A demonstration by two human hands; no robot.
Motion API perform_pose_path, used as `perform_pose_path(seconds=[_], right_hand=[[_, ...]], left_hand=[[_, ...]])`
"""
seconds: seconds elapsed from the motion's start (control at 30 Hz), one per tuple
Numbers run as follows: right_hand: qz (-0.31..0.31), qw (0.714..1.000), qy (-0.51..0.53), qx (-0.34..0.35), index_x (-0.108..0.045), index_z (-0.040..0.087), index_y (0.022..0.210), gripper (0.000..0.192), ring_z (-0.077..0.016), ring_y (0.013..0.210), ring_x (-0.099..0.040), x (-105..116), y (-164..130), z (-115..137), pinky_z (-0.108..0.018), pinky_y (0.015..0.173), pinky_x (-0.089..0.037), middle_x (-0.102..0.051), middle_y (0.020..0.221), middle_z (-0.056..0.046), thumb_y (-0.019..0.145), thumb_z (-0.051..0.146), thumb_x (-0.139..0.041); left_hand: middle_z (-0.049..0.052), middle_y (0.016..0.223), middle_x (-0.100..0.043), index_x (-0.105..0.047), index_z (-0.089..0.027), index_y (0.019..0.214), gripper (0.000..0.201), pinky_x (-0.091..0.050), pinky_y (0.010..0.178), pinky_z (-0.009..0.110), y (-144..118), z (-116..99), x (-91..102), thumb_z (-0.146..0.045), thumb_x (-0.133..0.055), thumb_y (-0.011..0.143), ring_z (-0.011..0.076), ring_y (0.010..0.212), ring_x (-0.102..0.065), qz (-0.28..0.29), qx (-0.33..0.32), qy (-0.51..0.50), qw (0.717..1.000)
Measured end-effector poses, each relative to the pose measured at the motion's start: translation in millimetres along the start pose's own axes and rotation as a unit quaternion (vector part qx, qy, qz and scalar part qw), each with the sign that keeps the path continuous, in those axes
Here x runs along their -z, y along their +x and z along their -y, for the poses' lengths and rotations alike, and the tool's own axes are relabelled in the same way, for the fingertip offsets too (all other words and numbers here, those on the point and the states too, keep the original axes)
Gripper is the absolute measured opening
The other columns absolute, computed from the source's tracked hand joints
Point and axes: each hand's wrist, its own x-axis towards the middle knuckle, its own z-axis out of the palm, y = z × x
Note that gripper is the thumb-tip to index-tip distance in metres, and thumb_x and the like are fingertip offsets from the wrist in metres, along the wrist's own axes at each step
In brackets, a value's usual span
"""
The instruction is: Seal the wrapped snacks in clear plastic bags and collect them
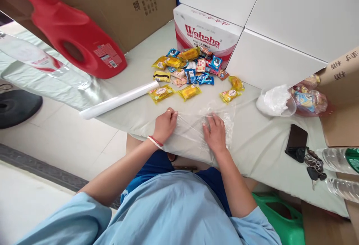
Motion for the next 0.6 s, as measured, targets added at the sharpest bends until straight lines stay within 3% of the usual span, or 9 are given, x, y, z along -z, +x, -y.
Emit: perform_pose_path(seconds=[0.1, 0.23, 0.37, 0.47, 0.53, 0.6], right_hand=[[0.001, 1.000, 0.003, -0.010, -0.064, 0.014, 0.140, 0.047, -0.0317, 0.138, -0.050, 0.3, 3.6, -3.9, -0.055, 0.114, -0.044, -0.056, 0.151, -0.020, 0.106, 0.041, -0.046], [0.032, 0.999, -0.037, -0.006, -0.072, 0.014, 0.128, 0.039, -0.0346, 0.130, -0.054, 12.6, 14.1, 0.2, -0.056, 0.109, -0.048, -0.058, 0.146, -0.021, 0.101, 0.035, -0.054], [0.063, 0.995, -0.078, 0.022, -0.077, 0.018, 0.118, 0.031, -0.0342, 0.117, -0.058, 30.8, 22.1, 21.4, -0.053, 0.101, -0.053, -0.068, 0.127, -0.018, 0.099, 0.028, -0.055], [0.100, 0.990, -0.076, 0.062, -0.078, 0.022, 0.120, 0.032, -0.0319, 0.112, -0.061, 33.6, 25.5, 37.6, -0.046, 0.091, -0.058, -0.071, 0.123, -0.014, 0.098, 0.025, -0.055], [0.108, 0.989, -0.083, 0.055, -0.071, 0.024, 0.136, 0.042, -0.0316, 0.116, -0.063, 29.2, 28.1, 44.2, -0.043, 0.085, -0.060, -0.065, 0.140, -0.013, 0.096, 0.024, -0.057], [0.129, 0.986, -0.100, 0.017, -0.055, 0.026, 0.153, 0.059, -0.0324, 0.117, -0.066, 23.4, 31.7, 47.5, -0.042, 0.080, -0.060, -0.050, 0.159, -0.012, 0.094, 0.026, -0.060]], left_hand=[[0.008, 0.083, -0.073, -0.056, -0.024, 0.093, 0.023, -0.038, 0.066, 0.032, -7.8, 14.7, 6.6, -0.036, -0.041, 0.106, 0.0271, 0.078, -0.069, 0.002, 0.003, -0.002, 1.000], [0.006, 0.080, -0.072, -0.056, -0.024, 0.097, 0.019, -0.038, 0.063, 0.031, -21.5, 17.5, 6.6, -0.037, -0.044, 0.104, 0.0265, 0.074, -0.069, 0.019, 0.011, 0.003, 1.000], [0.009, 0.104, -0.071, -0.056, -0.022, 0.114, 0.021, -0.044, 0.065, 0.033, -31.8, 15.4, 4.8, -0.038, -0.053, 0.100, 0.0257, 0.081, -0.069, -0.029, 0.002, 0.012, 1.000], [0.013, 0.111, -0.066, -0.059, -0.019, 0.109, 0.015, -0.049, 0.077, 0.037, -38.0, 17.2, 3.5, -0.028, -0.057, 0.096, 0.0281, 0.096, -0.066, -0.109, -0.082, 0.034, 0.990], [0.014, 0.104, -0.065, -0.061, -0.020, 0.098, 0.008, -0.049, 0.085, 0.040, -42.4, 18.1, 3.6, -0.019, -0.053, 0.097, 0.0287, 0.098, -0.063, -0.147, -0.164, 0.048, 0.974], [0.012, 0.099, -0.066, -0.062, -0.021, 0.094, 0.019, -0.047, 0.086, 0.041, -46.7, 16.1, 5.2, -0.014, -0.046, 0.099, 0.0276, 0.098, -0.062, -0.145, -0.257, 0.058, 0.954]])
